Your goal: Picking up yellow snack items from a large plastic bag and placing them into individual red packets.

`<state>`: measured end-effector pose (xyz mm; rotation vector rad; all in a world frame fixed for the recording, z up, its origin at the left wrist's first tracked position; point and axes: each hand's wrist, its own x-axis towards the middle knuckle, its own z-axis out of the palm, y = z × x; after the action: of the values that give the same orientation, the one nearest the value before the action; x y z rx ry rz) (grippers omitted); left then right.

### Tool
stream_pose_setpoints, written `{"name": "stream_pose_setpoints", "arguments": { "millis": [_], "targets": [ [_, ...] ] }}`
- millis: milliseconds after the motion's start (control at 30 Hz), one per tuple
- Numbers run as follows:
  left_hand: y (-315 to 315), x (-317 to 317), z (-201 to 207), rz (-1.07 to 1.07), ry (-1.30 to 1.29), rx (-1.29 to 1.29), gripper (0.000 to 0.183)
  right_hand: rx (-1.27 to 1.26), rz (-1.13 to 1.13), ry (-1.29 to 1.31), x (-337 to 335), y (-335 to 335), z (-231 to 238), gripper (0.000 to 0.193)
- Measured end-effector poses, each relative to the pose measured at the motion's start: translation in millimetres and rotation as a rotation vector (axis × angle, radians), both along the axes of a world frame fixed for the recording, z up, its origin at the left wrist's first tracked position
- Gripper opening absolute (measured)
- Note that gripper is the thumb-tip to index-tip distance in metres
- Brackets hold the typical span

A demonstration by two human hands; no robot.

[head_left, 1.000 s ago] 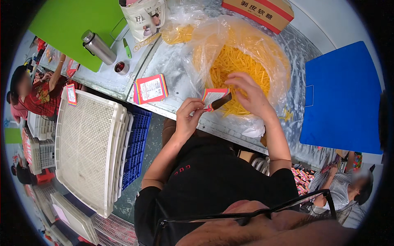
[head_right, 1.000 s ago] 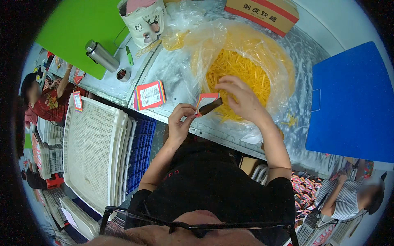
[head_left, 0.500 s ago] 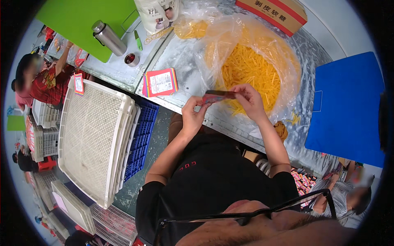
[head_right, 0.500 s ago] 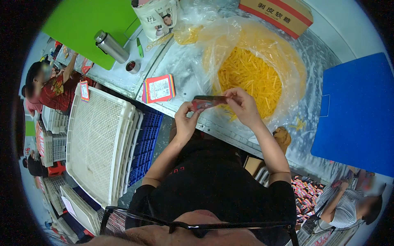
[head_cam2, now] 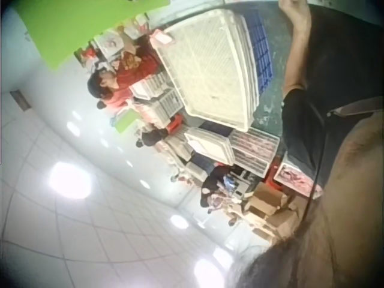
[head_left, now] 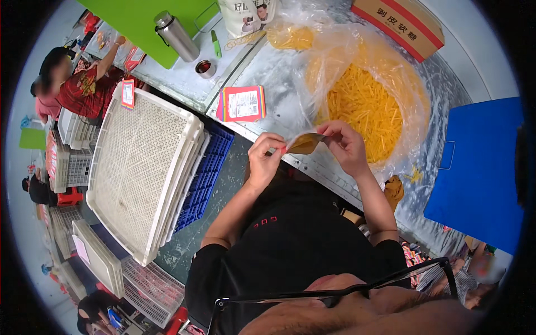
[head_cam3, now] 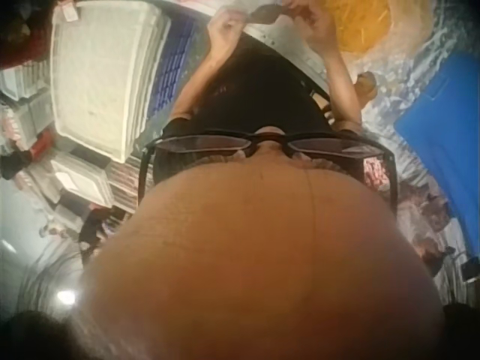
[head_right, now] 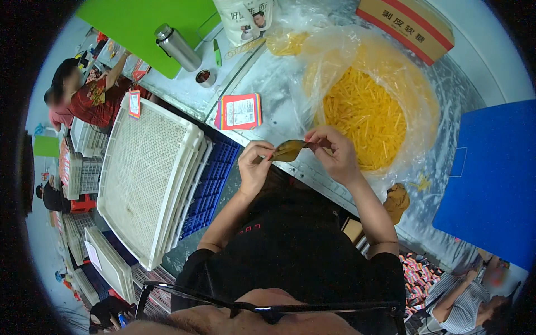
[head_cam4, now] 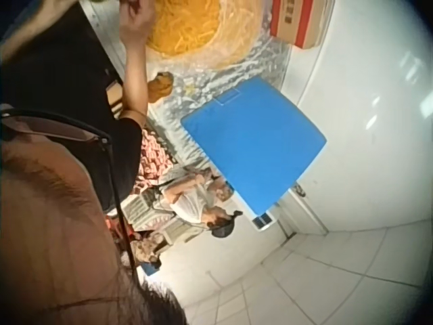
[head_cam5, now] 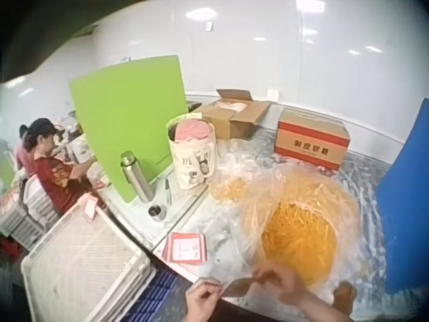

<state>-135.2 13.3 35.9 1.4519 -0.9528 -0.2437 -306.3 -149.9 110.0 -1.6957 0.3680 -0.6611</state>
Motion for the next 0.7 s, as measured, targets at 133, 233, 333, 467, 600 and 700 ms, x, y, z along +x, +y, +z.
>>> {"name": "stream_pose_setpoints", "arguments": {
  "millis": [133, 233, 333, 467, 600, 700],
  "targets": [
    [8.0, 2.4, -12.5, 0.009, 0.104, 0.015, 0.016, -0.146, 0.014, 0.168, 13.4, 5.7, -11.8, 0.013],
    [13.6, 12.4, -9.4, 0.035, 0.062, -0.005, 0.018, -0.081, 0.028, 0.055, 23.6, 3.3, 0.2, 0.012],
    [27.3, 15.1, -14.8, 0.041, 0.104, -0.002, 0.013, -0.123, 0.050, 0.054, 29.0, 9.5, -2.6, 0.012],
    [37.4, 19.6, -3.2, 0.057, 0.087, -0.055, 0.012, -0.070, 0.073, 0.014, 38.9, 16.8, 5.0, 0.011],
    [36.9, 32.3, -13.5, 0.118, 0.029, 0.122, 0.016, -0.063, 0.105, 0.170, 50.3, 23.3, -31.8, 0.009],
    [48.2, 23.9, -21.0, 0.106, 0.048, 0.074, 0.015, -0.026, 0.119, 0.183, 63.2, 20.6, -32.5, 0.009]
  ]
}}
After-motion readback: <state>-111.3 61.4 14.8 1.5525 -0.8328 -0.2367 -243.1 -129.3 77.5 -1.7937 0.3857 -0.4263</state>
